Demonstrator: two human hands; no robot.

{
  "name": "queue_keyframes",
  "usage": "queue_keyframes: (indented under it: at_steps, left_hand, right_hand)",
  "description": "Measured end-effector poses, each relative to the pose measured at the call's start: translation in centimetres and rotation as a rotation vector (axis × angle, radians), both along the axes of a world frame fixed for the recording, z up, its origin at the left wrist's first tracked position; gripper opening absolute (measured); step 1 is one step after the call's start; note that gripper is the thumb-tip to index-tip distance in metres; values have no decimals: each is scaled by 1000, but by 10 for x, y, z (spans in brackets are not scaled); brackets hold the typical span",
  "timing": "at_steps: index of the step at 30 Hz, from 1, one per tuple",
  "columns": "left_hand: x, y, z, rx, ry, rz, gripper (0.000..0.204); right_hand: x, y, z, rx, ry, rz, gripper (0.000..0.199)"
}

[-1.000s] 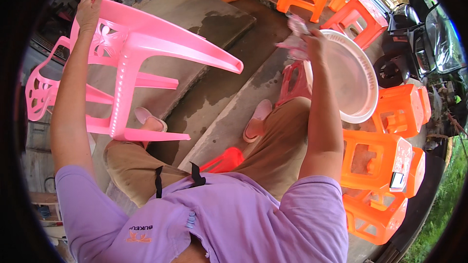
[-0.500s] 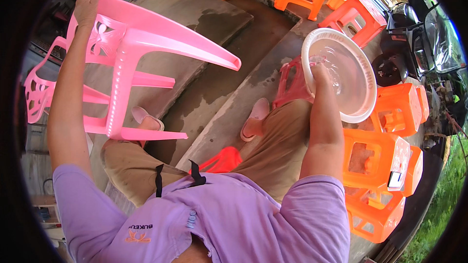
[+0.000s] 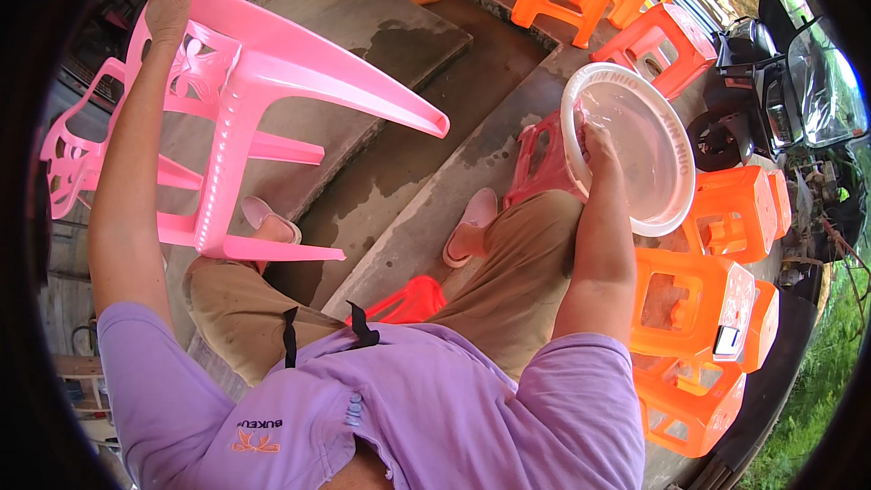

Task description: The person wipes a pink plastic chair with a cloth, dipping the cloth into a basin of water and cleaning the seat, backrest, and legs while turning the chair.

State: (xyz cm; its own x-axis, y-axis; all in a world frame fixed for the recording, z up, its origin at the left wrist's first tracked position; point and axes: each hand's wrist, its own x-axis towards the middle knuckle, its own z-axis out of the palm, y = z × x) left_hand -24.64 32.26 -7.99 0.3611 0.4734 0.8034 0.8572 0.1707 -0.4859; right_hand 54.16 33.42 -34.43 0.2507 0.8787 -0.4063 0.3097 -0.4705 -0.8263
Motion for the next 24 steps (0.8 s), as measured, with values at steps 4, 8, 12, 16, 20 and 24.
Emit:
queue_keyframes:
  at_steps: [4, 8, 12, 16, 20, 24]
  left_hand:
    - [7, -8, -2, -34, -79, 24, 22]
    - [22, -11, 7, -68, -495, -167, 27]
    - [80, -14, 14, 63, -629, -354, 30]
    - [67, -22, 13, 94, -581, -319, 30]
    - [78, -23, 13, 89, -605, -345, 30]
    - [77, -28, 12, 82, -594, -355, 30]
  right_hand:
    - [-27, -2, 11, -67, -443, 94, 25]
    - [-9, 3, -1, 151, -70, 78, 24]
    - [12, 11, -9, 72, 557, -39, 12]
    - [-28, 0, 8, -18, 499, 20, 16]
    - [-11, -8, 8, 6, 58, 117, 11]
    - [-15, -10, 1, 81, -127, 200, 15]
